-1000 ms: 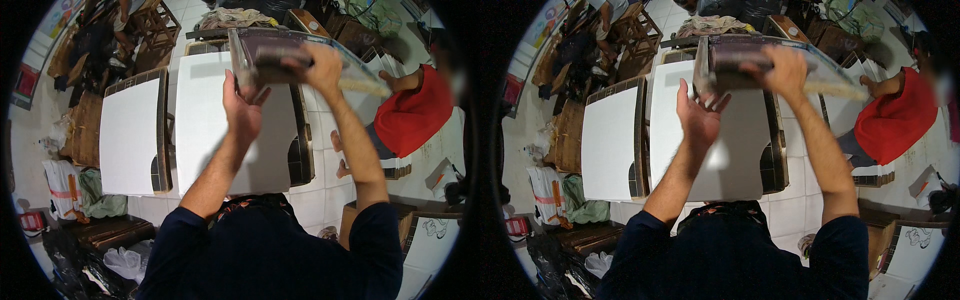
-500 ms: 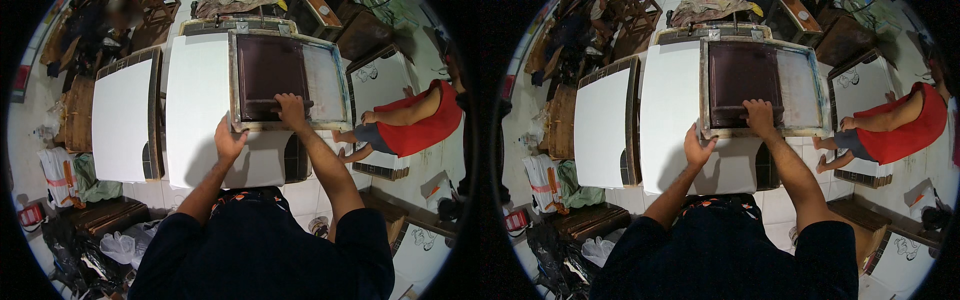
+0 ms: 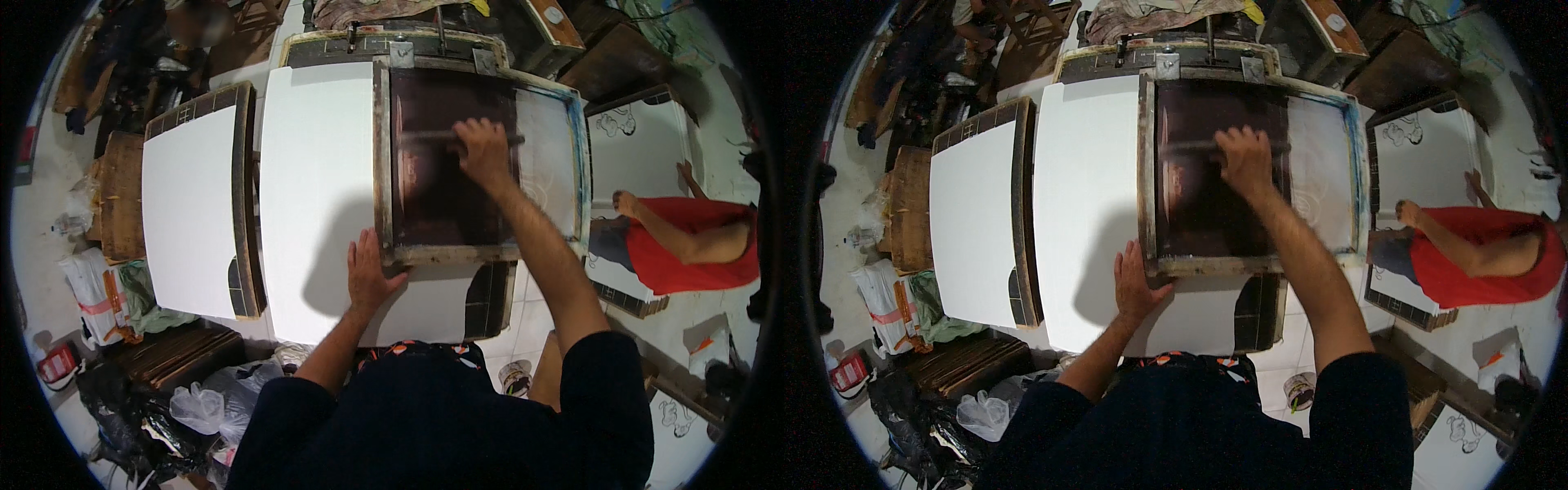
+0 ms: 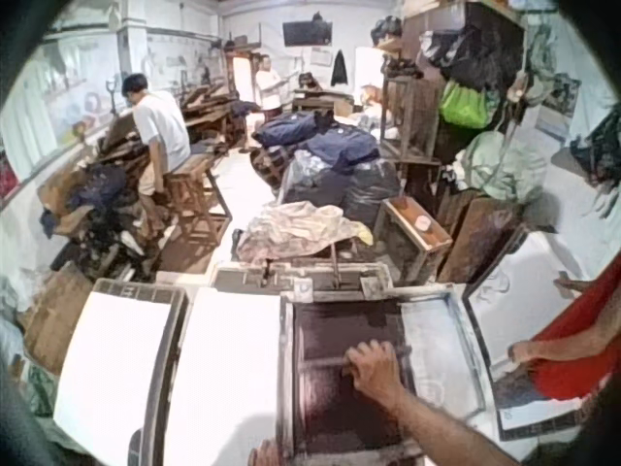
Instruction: The person performs screen printing by placing a screen frame over a white sheet, applying dark ink with a squeegee, and pulling the ink across the screen to transfer a design. The person repeats this process on multiple sheets, lifting and repositioning the screen between prints.
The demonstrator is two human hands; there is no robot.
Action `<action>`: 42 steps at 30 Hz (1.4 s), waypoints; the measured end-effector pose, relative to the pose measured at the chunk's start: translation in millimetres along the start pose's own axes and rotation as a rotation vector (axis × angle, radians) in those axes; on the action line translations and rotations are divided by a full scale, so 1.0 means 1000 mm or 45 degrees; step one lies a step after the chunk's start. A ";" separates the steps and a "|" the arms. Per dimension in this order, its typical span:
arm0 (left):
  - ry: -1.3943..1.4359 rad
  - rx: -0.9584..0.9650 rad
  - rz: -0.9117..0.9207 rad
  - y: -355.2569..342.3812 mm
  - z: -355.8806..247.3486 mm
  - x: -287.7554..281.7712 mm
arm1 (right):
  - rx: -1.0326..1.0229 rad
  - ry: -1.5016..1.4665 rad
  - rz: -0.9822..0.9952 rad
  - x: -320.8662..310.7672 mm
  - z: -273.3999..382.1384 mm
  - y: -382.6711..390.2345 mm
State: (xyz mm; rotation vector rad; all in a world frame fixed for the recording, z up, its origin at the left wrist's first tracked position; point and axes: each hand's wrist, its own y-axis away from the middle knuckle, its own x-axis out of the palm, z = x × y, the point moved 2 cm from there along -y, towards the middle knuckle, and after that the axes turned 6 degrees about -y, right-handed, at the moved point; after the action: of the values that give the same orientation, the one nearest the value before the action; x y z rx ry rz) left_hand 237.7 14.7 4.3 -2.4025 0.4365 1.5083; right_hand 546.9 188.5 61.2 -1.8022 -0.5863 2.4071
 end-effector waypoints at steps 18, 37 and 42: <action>-0.066 -0.036 0.052 0.004 0.006 0.011 | 0.121 0.084 -0.147 0.030 -0.045 -0.075; -0.008 0.050 -0.095 0.003 0.004 0.007 | 0.250 0.085 0.128 -0.022 0.079 0.117; 0.058 0.046 -0.110 0.004 0.007 0.015 | 0.270 0.040 0.168 -0.039 0.117 0.180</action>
State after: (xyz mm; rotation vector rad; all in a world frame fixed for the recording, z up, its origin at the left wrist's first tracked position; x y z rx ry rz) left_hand 236.8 12.3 -11.9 -2.3995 0.3618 1.4004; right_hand 478.3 -18.7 62.0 -1.8370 -0.2052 2.4099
